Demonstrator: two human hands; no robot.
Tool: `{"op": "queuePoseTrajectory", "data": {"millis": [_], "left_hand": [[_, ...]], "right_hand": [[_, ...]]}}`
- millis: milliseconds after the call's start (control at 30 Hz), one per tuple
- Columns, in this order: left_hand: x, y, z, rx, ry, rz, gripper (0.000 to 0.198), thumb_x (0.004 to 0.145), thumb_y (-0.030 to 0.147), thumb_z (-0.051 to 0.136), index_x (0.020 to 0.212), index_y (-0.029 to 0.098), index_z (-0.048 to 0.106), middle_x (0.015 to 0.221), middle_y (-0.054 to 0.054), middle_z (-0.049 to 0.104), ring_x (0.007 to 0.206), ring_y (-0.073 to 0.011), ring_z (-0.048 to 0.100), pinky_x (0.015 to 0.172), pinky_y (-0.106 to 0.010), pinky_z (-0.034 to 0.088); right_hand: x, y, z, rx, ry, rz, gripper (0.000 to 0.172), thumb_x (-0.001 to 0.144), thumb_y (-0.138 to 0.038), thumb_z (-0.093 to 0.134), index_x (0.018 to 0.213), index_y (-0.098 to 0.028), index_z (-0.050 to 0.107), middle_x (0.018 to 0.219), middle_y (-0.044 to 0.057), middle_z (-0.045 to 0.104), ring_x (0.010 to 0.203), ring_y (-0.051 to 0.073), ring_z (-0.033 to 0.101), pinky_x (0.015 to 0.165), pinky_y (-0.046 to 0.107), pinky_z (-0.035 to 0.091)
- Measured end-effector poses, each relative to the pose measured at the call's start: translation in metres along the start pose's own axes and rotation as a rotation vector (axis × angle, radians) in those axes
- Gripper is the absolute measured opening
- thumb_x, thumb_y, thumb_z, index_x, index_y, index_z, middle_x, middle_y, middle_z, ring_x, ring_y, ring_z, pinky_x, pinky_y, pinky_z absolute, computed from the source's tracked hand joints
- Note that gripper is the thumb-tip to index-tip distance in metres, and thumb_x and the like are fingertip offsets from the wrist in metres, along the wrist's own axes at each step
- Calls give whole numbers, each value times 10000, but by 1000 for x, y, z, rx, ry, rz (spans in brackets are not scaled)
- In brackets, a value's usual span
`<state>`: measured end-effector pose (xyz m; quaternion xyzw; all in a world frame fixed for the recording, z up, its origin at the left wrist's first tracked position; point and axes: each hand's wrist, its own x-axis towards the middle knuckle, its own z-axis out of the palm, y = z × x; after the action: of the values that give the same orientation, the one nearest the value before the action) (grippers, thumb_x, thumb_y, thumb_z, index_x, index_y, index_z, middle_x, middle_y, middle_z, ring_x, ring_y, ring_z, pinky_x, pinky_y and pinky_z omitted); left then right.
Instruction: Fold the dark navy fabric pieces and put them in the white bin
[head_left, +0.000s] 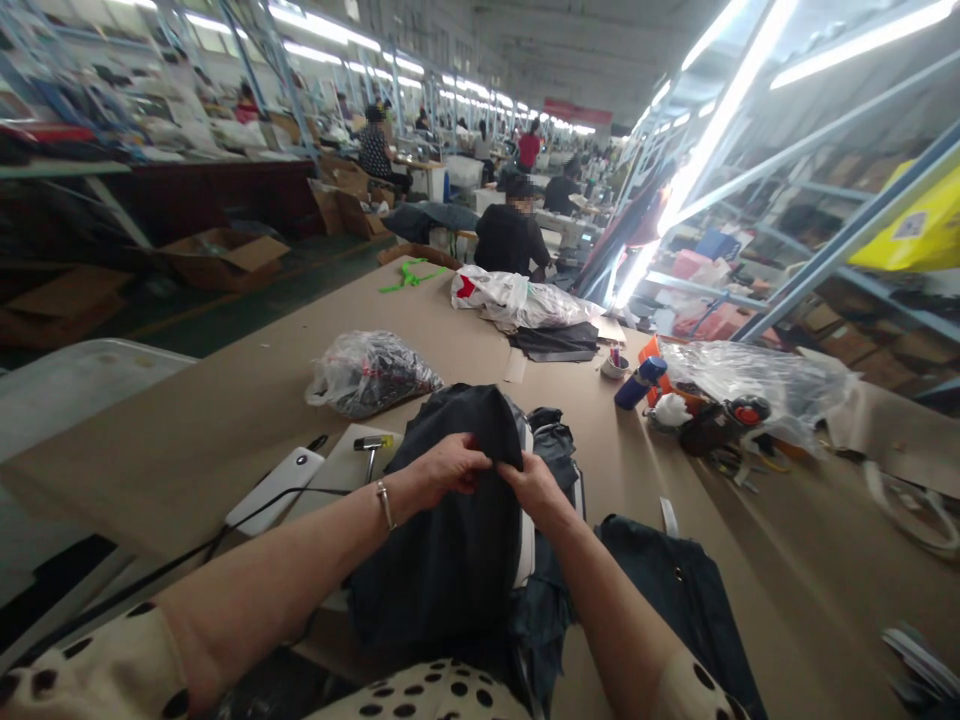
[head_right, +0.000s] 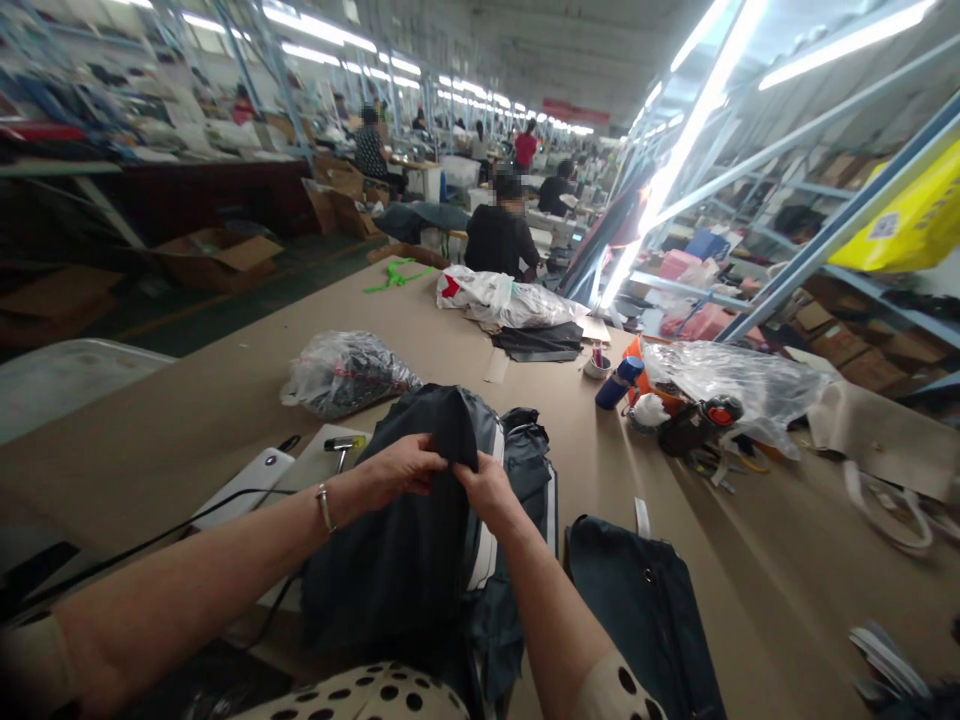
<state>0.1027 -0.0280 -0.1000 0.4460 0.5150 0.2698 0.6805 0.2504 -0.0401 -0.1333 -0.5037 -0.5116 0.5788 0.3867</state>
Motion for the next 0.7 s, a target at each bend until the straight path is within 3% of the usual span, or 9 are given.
{"op": "queuePoseTrajectory", "data": {"millis": [100,167,267,333,433,500,600,700], "left_hand": [[-12,8,-4,-85,-49,4,368,602,266,706,933,146,596,649,9,598,481,-81,505,433,-180,371],[-30,18,-3,-198,-140,0,341,590,205,710,911,143,615,712,-18,644,552,-112,569,494,-209,432],[-68,32,8,-426,-358,5,307,553,61,624,850,137,638,756,-39,680,685,-162,632,660,-277,502],[-92,37,19,-544,-519,-17,349,507,16,549,824,126,646,739,-47,686,681,-164,638,669,-276,504],[-105,39,30,-614,-652,-83,393,466,20,496,814,128,645,726,-48,687,641,-164,640,615,-264,507],[-95,39,28,-606,-615,-70,391,461,36,484,805,138,639,709,-39,677,621,-166,635,584,-263,506],[-68,44,13,-516,-409,-10,349,457,46,488,757,149,632,645,-24,648,549,-142,587,525,-237,472],[-48,56,-3,-333,-232,2,208,452,58,516,620,149,599,552,-12,599,464,-109,499,459,-216,405]], "right_hand": [[-18,-16,-3,95,-93,-26,318,624,-287,661,914,-160,629,729,-8,652,689,170,588,683,296,492],[-29,-22,-19,158,-141,-31,392,617,-253,670,997,-179,609,779,-15,661,735,177,603,727,313,495],[-38,-18,-59,27,32,-49,344,604,-221,673,944,-177,642,761,-16,662,751,187,604,749,325,487],[-40,-10,-82,-2,168,-37,336,590,-241,692,916,-169,665,773,5,679,775,207,613,783,345,478],[-42,-6,-91,216,122,9,348,636,-367,682,932,-183,678,873,54,702,873,243,625,849,379,460],[-50,-12,-81,320,56,22,355,698,-468,601,916,-199,680,905,63,703,922,253,625,857,391,462],[-75,-26,-61,389,21,44,468,776,-553,435,934,-182,673,906,78,701,948,272,625,836,417,474],[-109,-35,-52,231,86,-31,576,851,-585,295,954,-154,663,862,101,690,944,288,617,795,420,492]]}}
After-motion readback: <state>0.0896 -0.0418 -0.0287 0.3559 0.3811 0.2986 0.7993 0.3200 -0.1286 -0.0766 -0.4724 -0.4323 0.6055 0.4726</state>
